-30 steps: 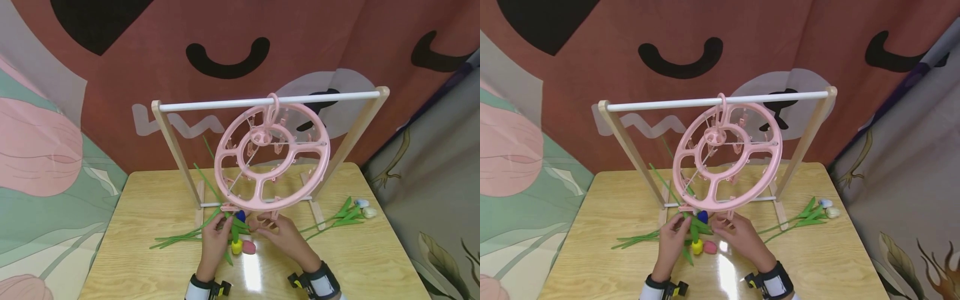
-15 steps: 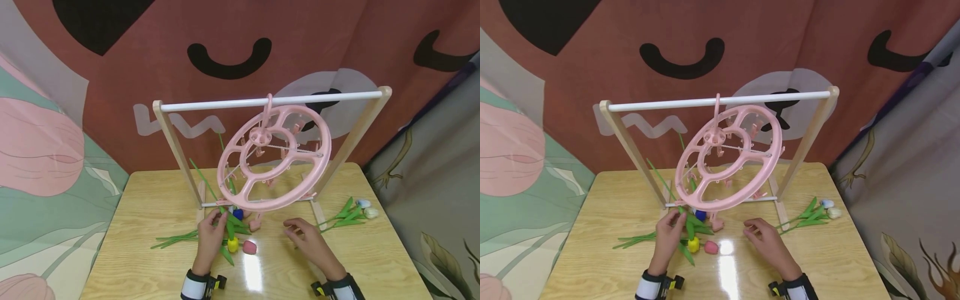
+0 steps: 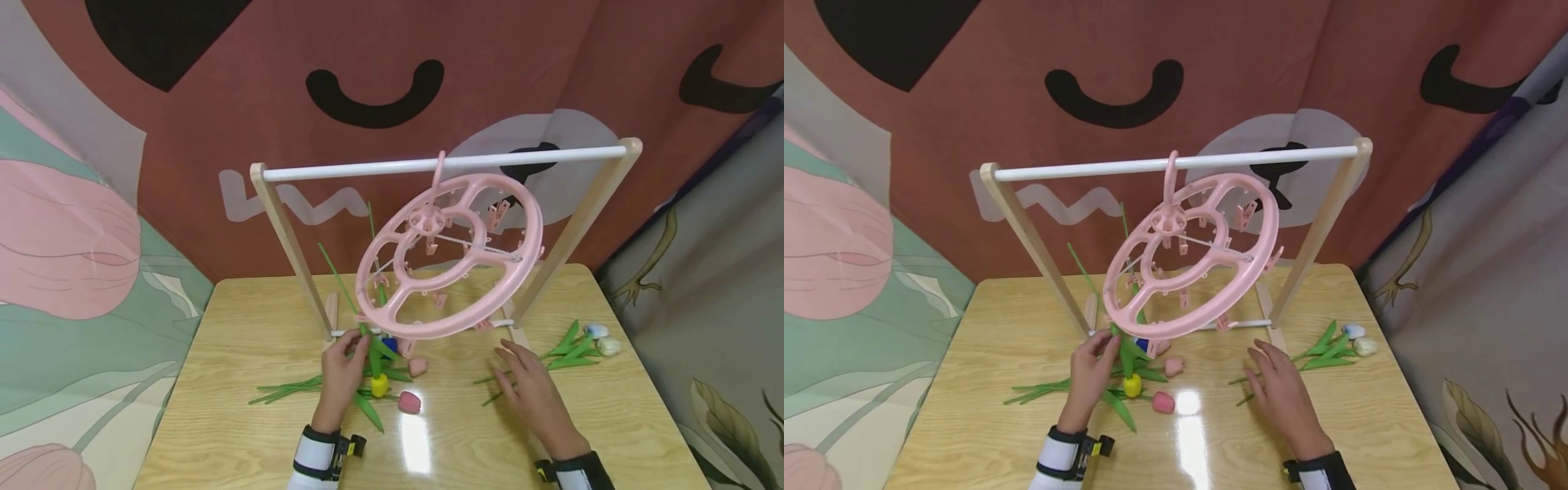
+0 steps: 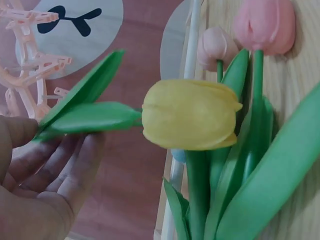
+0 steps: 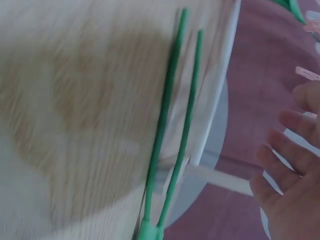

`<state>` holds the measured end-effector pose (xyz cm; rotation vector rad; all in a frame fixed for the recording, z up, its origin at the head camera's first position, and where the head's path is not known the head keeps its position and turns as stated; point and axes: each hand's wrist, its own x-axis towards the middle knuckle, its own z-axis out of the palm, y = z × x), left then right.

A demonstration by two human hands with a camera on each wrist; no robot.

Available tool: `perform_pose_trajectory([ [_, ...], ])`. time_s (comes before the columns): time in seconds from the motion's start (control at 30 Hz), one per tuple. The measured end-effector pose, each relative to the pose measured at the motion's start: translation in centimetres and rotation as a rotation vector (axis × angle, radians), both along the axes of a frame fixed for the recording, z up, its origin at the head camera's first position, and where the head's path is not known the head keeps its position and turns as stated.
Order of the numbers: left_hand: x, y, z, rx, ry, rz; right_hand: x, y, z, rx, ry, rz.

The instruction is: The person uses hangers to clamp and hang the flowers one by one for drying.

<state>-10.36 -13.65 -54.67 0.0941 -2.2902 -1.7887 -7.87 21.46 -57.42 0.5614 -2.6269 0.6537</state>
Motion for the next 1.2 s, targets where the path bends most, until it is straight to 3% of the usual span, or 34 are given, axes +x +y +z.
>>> perform_pose_trajectory([
  [0.17,-0.1,-0.8,-0.4,0.019,0.023,-0.033,-0.1,1.1,-0.5,0.025,0.025,0.007],
  [0.27,0.3,-1.8,-0.8,-0.024,-0.006,-0.04,-0.1,1.4,-0.8,0.024,0.028,0.001],
  [0.37,1.0,-3.0,-1.5,-0.151,-0.053,-0.054,0.1,1.7,-1.0,0.022,0.01,-0.02],
  [0.53,2.6,-5.4,-3.0,-0.451,-0.101,-0.082,0.3,1.7,-1.2,0.001,-0.032,-0.044],
  [0.67,3.6,-6.9,-4.1,-0.696,-0.08,-0.075,0.3,1.7,-1.3,-0.002,-0.035,-0.051],
  [0.77,4.1,-7.5,-4.7,-0.814,-0.031,-0.074,0.4,1.9,-1.4,0.0,-0.028,-0.054],
  [0.97,4.3,-8.1,-5.3,-0.896,0.074,-0.075,0.8,1.8,-1.7,-0.002,-0.078,-0.062],
  [1.2,4.3,-8.3,-5.6,-0.925,0.076,-0.048,1.2,1.1,-2.0,0.01,-0.12,-0.07],
])
